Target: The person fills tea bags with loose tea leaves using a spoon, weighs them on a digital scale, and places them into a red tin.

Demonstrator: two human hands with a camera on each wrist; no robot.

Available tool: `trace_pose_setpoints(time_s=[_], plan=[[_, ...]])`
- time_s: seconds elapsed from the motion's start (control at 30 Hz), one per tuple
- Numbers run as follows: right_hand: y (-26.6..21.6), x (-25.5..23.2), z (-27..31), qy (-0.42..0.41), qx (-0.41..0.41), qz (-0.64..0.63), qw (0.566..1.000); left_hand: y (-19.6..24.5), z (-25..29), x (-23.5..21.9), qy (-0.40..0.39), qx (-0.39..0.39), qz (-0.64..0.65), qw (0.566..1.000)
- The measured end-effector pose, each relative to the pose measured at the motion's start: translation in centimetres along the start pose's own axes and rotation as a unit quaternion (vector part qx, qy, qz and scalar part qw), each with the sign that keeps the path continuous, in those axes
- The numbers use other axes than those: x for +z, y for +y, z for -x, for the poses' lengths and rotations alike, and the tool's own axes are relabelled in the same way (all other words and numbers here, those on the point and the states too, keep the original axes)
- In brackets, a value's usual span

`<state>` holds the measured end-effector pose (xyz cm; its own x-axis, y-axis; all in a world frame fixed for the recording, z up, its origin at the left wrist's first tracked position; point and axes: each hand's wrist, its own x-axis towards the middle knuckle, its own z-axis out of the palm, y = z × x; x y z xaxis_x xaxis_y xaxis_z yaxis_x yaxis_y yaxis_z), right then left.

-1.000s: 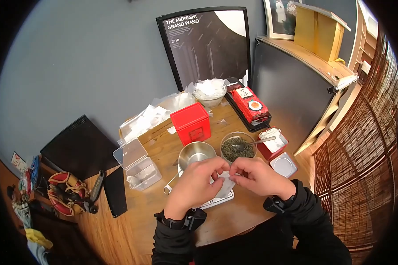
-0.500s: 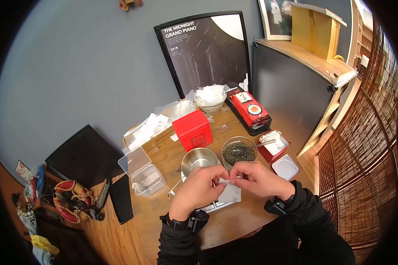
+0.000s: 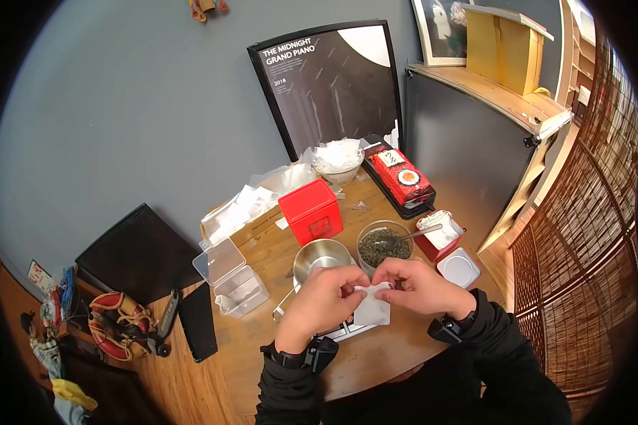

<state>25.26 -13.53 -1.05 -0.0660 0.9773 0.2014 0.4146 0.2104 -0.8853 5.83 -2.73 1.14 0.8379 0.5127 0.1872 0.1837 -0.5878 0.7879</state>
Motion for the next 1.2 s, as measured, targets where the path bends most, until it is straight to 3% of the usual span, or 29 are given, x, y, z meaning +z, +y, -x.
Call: trace_pose_setpoints(time_s=[0.1,0.2,0.3,0.37,0.5,0.83,0.9,1.03,1.2], plan=[[0.8,0.4,0.1,0.012,-0.01,-0.028,0.999,-0.1,0.0,0.0,0.003,0.013,0.006,1.0],[0.8,0.6,0.2,0.013,0.009,-0.056,0.998,0.2,0.0,-0.1,-0.005,-0.033,0.008,0.999],[0.2,0.6,0.4,0.004,0.047,-0.08,0.996,0.0,0.0,0.0,-0.006,-0.019,0.01,1.0],[0.0,0.5,0.5,0.003,0.048,-0.074,0.996,-0.1,-0.1,0.1,0.011,0.042,-0.002,0.999],[0.3,0.6,0.5,0.006,0.043,-0.077,0.996,0.0,-0.1,0.0,0.008,0.056,-0.014,0.998],[0.5,1.0,0.9,0.023,0.053,-0.091,0.994,0.1,0.0,0.2,-0.024,-0.005,-0.004,1.0],[0.8,1.3,0.9,0.052,0.004,-0.078,0.996,0.2,-0.1,0.1,-0.029,0.0,-0.005,1.0],[0.4,1.2,1.1,0.05,0.015,-0.047,0.998,0.5,-0.1,0.1,-0.035,-0.008,-0.009,0.999],[0.9,1.6,1.1,0.094,-0.031,-0.037,0.994,0.1,-0.2,0.2,-0.034,-0.018,-0.006,0.999]])
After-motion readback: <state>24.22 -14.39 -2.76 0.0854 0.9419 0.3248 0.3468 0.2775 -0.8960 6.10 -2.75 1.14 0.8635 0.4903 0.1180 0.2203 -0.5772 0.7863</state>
